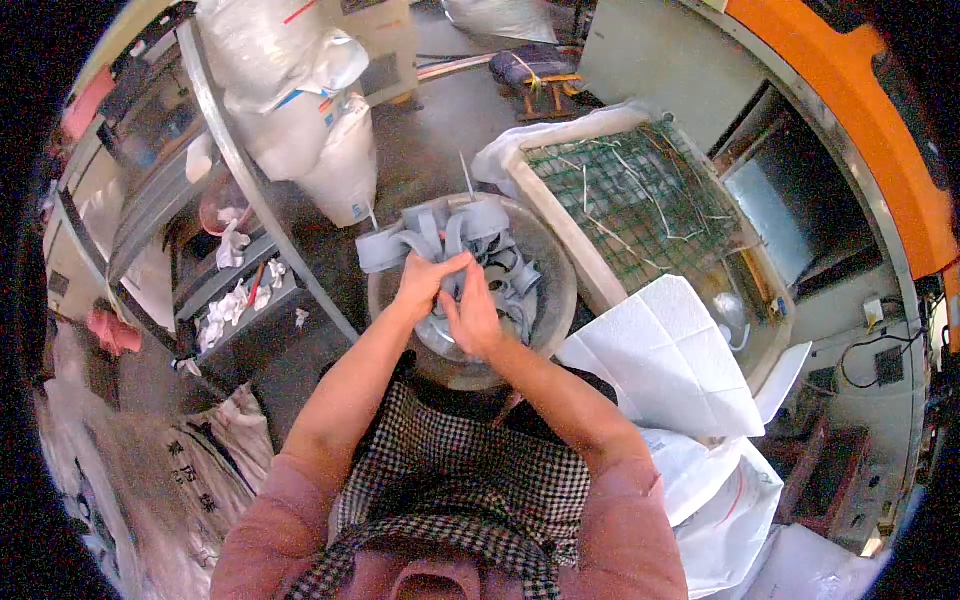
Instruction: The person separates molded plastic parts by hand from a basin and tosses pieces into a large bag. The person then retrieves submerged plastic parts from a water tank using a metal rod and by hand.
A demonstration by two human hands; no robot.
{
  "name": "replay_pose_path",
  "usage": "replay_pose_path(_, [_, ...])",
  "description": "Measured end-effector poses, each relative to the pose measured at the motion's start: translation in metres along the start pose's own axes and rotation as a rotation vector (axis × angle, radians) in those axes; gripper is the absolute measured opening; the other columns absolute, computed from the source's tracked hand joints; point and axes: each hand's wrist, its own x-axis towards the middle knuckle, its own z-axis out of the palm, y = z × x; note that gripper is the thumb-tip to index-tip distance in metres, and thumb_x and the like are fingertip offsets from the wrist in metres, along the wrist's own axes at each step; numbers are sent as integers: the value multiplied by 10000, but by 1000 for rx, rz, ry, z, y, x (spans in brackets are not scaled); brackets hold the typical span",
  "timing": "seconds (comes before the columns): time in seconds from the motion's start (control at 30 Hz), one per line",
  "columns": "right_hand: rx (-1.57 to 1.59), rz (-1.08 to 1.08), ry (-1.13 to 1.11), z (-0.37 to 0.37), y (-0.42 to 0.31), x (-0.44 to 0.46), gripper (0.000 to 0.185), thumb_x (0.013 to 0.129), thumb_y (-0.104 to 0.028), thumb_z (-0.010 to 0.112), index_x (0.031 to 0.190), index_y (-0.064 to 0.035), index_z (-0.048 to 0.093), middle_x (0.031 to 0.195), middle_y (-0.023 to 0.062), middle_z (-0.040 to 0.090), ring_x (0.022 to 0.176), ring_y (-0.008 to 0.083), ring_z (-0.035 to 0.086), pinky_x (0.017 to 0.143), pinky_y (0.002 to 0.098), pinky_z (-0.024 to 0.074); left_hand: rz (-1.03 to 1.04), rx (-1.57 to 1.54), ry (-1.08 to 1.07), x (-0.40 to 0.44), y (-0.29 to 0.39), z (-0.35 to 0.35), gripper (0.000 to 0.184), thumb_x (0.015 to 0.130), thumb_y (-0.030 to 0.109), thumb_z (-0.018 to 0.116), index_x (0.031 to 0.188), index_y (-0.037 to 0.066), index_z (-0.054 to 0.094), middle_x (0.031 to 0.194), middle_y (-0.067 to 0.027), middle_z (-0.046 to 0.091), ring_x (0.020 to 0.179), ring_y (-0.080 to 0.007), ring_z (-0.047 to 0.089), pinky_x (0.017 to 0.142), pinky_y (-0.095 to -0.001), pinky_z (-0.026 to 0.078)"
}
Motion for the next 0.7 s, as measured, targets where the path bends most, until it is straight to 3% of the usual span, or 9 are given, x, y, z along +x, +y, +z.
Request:
replay_pose_path(0.07, [32, -5, 5, 3, 8, 1, 610, 859, -83, 522, 1353, 57, 193, 1324, 280, 345, 1247, 392, 363, 1040, 392, 292, 46, 24, -15, 4, -2, -4, 496, 681, 35, 771, 1118, 24, 536, 966, -66, 624, 849, -162, 599, 752, -303, 490])
replay_pose_path(0.13, [424, -42, 36, 12, 19, 9, 569, 857, -85, 552, 1314, 44, 237, 1297, 275, 395, 1192, 407, 425, 1004, 407, 348, 99, 67, -45, 1, 8, -4, 491, 680, -6, 752, 1122, 43, 544, 962, -56, 622, 862, -149, 598, 756, -298, 492])
replay_pose_path(0.27, [660, 36, -47, 0, 21, 10, 551, 846, -110, 595, 1283, 2, 280, 1209, 284, 488, 1126, 415, 495, 940, 417, 415, 123, 8, -67, 4, 9, -7, 521, 666, -17, 757, 1135, 46, 539, 958, -57, 623, 866, -146, 597, 747, -292, 493])
replay_pose_path(0.33, [203, -2, -71, -6, 20, 8, 569, 837, -136, 625, 1283, -27, 289, 1110, 280, 560, 1044, 417, 556, 863, 429, 468, 216, 49, -117, -3, 21, -3, 515, 659, -39, 756, 1123, 43, 547, 934, -53, 614, 836, -137, 596, 743, -282, 492])
replay_pose_path(0.37, [206, -1, -66, -6, 17, 8, 569, 837, -136, 625, 1283, -27, 289, 1110, 280, 560, 1044, 417, 556, 863, 429, 468, 216, 54, -120, -1, 20, -6, 515, 659, -39, 756, 1123, 43, 547, 934, -53, 614, 836, -137, 596, 743, -282, 492])
replay_pose_path(0.43, [133, 6, -103, -6, 13, 0, 609, 816, -182, 664, 1278, -39, 293, 1101, 271, 569, 1035, 410, 562, 834, 453, 475, 337, 396, -93, 0, 17, -10, 529, 643, -50, 762, 1103, 54, 522, 932, -46, 601, 835, -139, 594, 731, -283, 495])
replay_pose_path(0.57, [136, -76, -206, -30, 29, 28, 611, 790, -197, 693, 1259, -40, 334, 1077, 220, 595, 940, 410, 602, 793, 442, 495, 112, 61, -24, -5, 21, -6, 533, 619, -54, 778, 1055, 70, 499, 950, -42, 580, 853, -135, 576, 735, -282, 487])
replay_pose_path(0.67, [132, -11, -10, -64, 32, 51, 558, 749, -222, 718, 1198, -39, 441, 1039, 179, 606, 943, 385, 588, 863, 435, 458, 240, 167, -60, -7, 21, -9, 540, 591, -37, 795, 1026, 80, 495, 974, -31, 547, 875, -134, 547, 763, -282, 468])
replay_pose_path(0.7, [-87, -144, 100, -71, 30, 56, 541, 712, -225, 729, 1159, -42, 487, 1029, 161, 602, 968, 367, 567, 903, 428, 423, 237, 169, -68, -9, 21, -8, 540, 591, -37, 795, 1026, 80, 495, 974, -31, 547, 875, -134, 547, 763, -282, 468])
